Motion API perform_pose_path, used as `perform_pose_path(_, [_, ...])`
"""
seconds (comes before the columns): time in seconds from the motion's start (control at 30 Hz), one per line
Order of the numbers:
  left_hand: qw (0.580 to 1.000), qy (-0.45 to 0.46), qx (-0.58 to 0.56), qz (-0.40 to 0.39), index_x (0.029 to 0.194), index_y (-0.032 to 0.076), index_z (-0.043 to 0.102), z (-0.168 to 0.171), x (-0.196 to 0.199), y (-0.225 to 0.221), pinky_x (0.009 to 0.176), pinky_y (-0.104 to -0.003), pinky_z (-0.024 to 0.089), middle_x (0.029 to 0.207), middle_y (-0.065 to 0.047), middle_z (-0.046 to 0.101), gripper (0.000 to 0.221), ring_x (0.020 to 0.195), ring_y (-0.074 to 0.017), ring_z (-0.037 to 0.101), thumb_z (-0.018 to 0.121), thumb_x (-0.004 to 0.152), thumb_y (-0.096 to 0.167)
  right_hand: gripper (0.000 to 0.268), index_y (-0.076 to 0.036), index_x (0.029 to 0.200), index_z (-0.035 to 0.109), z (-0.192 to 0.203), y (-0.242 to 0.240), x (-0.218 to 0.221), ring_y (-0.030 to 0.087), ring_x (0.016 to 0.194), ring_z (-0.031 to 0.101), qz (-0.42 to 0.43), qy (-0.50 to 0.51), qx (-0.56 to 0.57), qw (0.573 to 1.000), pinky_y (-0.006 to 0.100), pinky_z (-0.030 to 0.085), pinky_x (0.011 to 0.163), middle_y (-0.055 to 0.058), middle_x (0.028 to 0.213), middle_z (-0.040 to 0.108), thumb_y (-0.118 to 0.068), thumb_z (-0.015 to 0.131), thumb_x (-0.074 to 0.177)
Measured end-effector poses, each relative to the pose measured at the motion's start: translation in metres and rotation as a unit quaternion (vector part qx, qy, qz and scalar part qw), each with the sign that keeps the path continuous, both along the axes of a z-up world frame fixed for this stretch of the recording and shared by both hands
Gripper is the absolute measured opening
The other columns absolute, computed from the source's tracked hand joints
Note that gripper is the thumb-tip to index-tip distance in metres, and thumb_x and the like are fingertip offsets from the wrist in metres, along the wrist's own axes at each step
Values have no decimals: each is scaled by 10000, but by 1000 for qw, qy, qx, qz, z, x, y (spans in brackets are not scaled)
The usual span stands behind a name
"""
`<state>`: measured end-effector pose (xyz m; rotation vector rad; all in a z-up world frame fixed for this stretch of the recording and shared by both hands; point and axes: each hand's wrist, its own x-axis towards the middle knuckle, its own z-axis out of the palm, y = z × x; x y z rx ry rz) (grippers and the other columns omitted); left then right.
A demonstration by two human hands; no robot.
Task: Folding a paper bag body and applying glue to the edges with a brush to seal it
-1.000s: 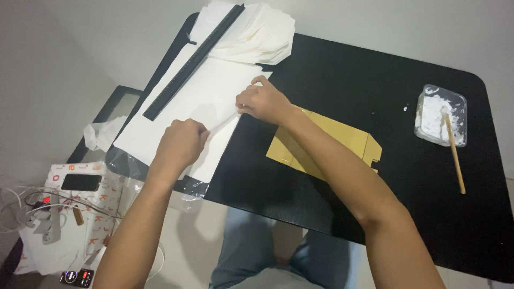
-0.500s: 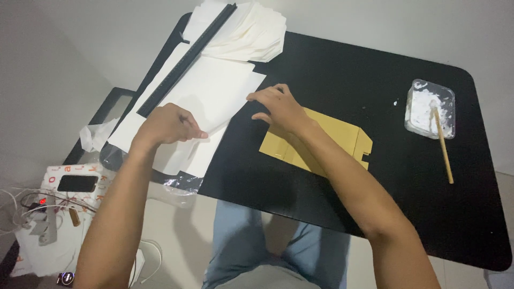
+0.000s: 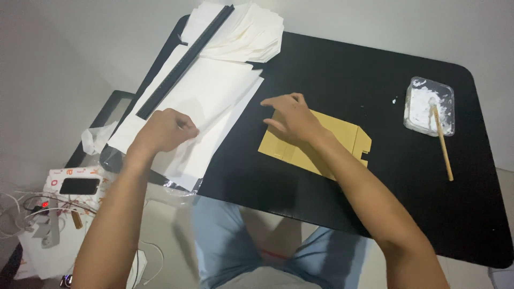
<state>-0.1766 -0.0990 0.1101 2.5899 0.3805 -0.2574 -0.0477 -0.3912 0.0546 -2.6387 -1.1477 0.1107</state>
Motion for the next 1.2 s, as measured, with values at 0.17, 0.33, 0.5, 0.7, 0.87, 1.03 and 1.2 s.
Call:
perform_pose_path(0.17, [998, -51, 47, -1, 1054, 42, 802, 31, -15, -12, 809, -528, 615, 1102, -263, 757, 214, 1035, -438, 731, 709, 920, 180, 545, -228, 1463, 498, 0, -33, -2, 204, 1403, 474, -95, 28, 0, 995, 520, 235, 1200, 24, 1451, 569, -521, 559, 1008])
perform_pose_path(0.33, [987, -127, 98, -10, 1113, -17, 765, 41, -23, -14, 735, -528, 634, 1095, -296, 747, 243, 997, -440, 735, 626, 991, 140, 632, -185, 1535, 440, -15, -66, 5, 294, 1437, 444, -166, 52, -28, 984, 591, 232, 1189, 114, 1535, 492, -461, 599, 988])
perform_pose_path(0.5, [962, -162, 216, -36, 1107, 49, 778, 31, -25, -15, 582, -410, 643, 942, -225, 770, 217, 838, -364, 768, 629, 976, 135, 615, -208, 1513, 473, -19, -79, -2, 276, 1429, 454, -174, 51, -4, 983, 586, 215, 1186, 91, 1518, 509, -532, 562, 998])
perform_pose_path(0.7, [899, -266, 347, -14, 957, 133, 644, -3, -22, 28, 461, -509, 446, 700, -103, 638, 125, 608, -412, 586, 560, 1046, 158, 733, -146, 1555, 361, -25, -94, 5, 336, 1483, 312, -225, 80, -32, 970, 608, 226, 1101, 102, 1619, 372, -494, 589, 952])
perform_pose_path(0.87, [867, -303, 397, -12, 953, 209, 700, -2, -30, 52, 458, -398, 380, 734, -4, 613, 178, 577, -311, 529, 714, 1116, 280, 721, -143, 1550, 363, -22, -94, -2, 332, 1487, 312, -232, 85, -26, 969, 613, 253, 1087, 89, 1618, 378, -497, 578, 960])
perform_pose_path(1.03, [862, -335, 381, -26, 928, 229, 728, 7, -44, 42, 455, -373, 303, 700, 8, 562, 195, 570, -275, 457, 766, 1117, 253, 971, -181, 1594, 288, -12, -95, -8, 339, 1498, 288, -259, 122, -30, 958, 586, 220, 1103, 93, 1649, 323, -573, 722, 820])
perform_pose_path(1.2, [866, -336, 368, -38, 833, 217, 651, 7, -54, 25, 465, -352, 265, 649, 4, 448, 293, 622, -241, 374, 811, 1079, 229, 1061, -254, 1577, 323, -12, -95, -8, 353, 1438, 376, -308, 123, -41, 943, 593, 230, 1097, 97, 1582, 428, -576, 845, 711])
